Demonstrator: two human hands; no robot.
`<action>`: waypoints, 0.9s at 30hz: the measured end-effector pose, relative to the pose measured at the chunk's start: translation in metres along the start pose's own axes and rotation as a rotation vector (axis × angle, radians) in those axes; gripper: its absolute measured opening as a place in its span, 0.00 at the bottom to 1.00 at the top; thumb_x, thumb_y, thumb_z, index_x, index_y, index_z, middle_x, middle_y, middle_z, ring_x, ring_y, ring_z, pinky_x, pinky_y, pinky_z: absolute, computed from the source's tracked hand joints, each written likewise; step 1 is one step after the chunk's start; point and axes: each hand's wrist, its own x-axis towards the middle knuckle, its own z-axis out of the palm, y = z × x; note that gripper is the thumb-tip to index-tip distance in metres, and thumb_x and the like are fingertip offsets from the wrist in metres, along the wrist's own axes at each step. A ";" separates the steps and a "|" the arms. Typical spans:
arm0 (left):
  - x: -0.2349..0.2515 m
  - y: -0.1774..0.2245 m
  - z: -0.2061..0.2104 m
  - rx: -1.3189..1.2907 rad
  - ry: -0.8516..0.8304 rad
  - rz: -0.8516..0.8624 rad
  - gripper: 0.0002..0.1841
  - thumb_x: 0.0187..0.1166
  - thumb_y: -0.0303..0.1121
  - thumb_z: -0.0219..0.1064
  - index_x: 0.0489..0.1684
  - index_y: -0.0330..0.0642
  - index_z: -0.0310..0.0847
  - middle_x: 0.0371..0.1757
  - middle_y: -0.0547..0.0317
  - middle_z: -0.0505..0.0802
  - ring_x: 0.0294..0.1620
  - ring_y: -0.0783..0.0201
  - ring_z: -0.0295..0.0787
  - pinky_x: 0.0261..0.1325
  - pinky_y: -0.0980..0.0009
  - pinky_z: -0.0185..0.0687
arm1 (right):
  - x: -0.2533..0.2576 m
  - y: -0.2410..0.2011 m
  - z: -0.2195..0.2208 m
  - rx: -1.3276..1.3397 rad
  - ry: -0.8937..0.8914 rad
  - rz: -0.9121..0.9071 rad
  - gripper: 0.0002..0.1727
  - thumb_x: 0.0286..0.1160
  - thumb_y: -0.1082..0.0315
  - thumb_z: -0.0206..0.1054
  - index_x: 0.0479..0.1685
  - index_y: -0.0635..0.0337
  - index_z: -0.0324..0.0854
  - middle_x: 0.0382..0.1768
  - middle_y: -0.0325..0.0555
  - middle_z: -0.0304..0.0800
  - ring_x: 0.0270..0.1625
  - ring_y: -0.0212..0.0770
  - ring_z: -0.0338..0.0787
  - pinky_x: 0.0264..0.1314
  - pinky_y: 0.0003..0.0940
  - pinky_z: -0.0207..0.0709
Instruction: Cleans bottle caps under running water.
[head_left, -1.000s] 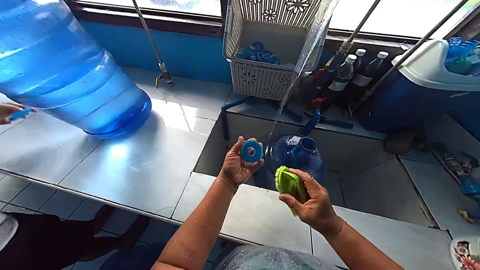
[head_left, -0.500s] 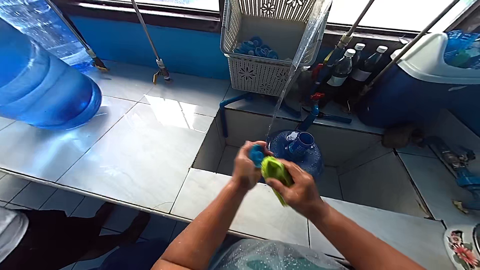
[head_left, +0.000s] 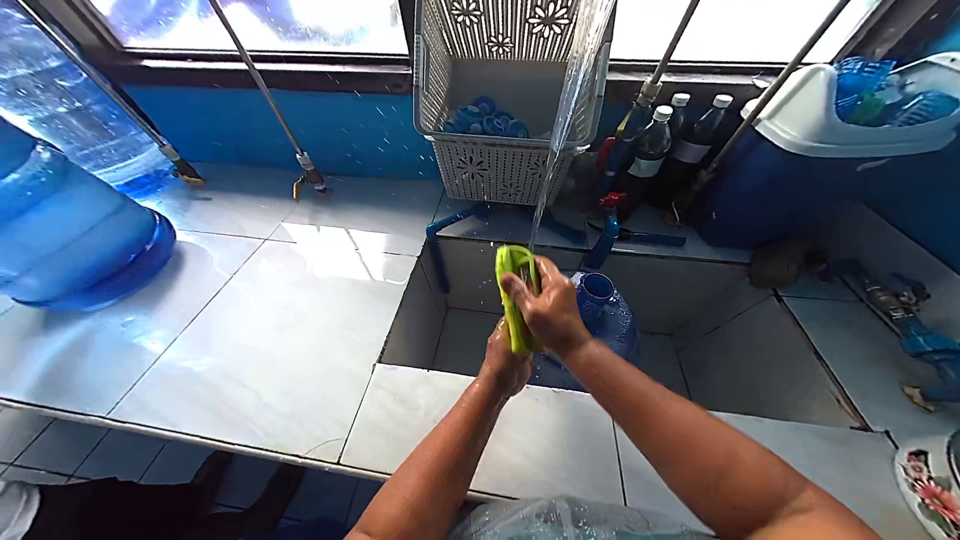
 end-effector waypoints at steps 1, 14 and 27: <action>0.006 0.012 -0.009 0.003 -0.007 -0.026 0.22 0.93 0.36 0.30 0.45 0.44 0.75 0.27 0.66 0.89 0.30 0.73 0.87 0.37 0.74 0.86 | -0.017 0.012 0.003 -0.020 -0.093 -0.001 0.26 0.76 0.59 0.73 0.65 0.69 0.79 0.43 0.55 0.92 0.42 0.44 0.92 0.49 0.45 0.87; -0.016 -0.005 0.009 0.264 0.049 0.037 0.23 0.90 0.30 0.30 0.31 0.42 0.73 0.15 0.65 0.85 0.13 0.73 0.81 0.19 0.77 0.80 | -0.012 0.018 -0.025 -0.386 -0.088 -0.514 0.26 0.64 0.61 0.79 0.63 0.66 0.88 0.44 0.57 0.94 0.42 0.53 0.95 0.42 0.55 0.88; -0.006 0.037 -0.013 0.392 0.116 0.077 0.29 0.93 0.36 0.25 0.30 0.39 0.73 0.18 0.54 0.88 0.14 0.63 0.85 0.16 0.72 0.82 | -0.017 0.046 -0.029 -0.421 -0.125 -0.622 0.24 0.68 0.62 0.75 0.62 0.67 0.88 0.41 0.56 0.95 0.37 0.49 0.95 0.36 0.48 0.88</action>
